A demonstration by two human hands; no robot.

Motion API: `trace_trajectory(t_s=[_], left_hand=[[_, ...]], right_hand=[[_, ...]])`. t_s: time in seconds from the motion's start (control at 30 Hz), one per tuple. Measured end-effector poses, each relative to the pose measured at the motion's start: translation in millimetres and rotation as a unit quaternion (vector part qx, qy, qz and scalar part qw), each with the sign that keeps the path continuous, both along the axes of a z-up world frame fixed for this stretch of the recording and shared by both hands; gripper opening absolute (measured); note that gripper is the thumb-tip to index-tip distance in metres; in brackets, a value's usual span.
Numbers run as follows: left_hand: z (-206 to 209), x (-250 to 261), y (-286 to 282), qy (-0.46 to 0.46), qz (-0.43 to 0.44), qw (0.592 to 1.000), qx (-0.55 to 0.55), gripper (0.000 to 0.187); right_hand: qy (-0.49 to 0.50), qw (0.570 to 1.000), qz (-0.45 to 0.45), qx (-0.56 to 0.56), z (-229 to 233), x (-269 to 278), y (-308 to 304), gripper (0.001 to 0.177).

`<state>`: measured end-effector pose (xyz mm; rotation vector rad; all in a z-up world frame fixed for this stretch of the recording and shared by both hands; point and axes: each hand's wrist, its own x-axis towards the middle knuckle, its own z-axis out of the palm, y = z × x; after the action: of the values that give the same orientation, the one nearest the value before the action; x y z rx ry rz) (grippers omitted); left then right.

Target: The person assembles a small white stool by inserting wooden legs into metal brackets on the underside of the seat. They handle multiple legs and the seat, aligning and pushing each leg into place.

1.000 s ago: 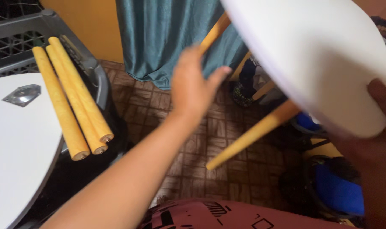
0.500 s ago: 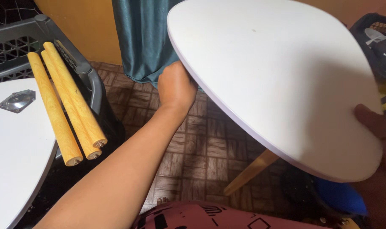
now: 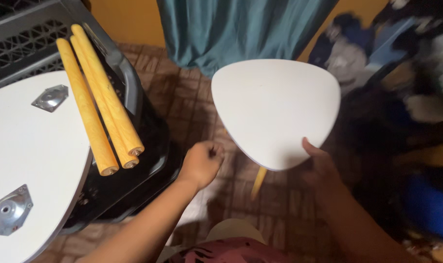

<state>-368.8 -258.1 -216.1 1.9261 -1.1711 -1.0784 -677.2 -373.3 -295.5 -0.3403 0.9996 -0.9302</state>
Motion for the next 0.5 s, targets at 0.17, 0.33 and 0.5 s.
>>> trace_trajectory(t_s=[0.17,0.33,0.5], left_hand=[[-67,11,31,-0.009,0.007,0.998,0.056,0.024],[-122,6,38,0.006,0.019,0.997,0.073,0.023],[-148,22,37,0.101,0.089,0.97,0.204,0.029]], right_hand=[[-0.129,0.986,0.03,0.101,-154,10,-10,0.05],[-0.102,0.974,-0.023,0.203,-253,24,-16,0.05],[-0.045,0.978,0.007,0.203,-334,50,-56,0.05]])
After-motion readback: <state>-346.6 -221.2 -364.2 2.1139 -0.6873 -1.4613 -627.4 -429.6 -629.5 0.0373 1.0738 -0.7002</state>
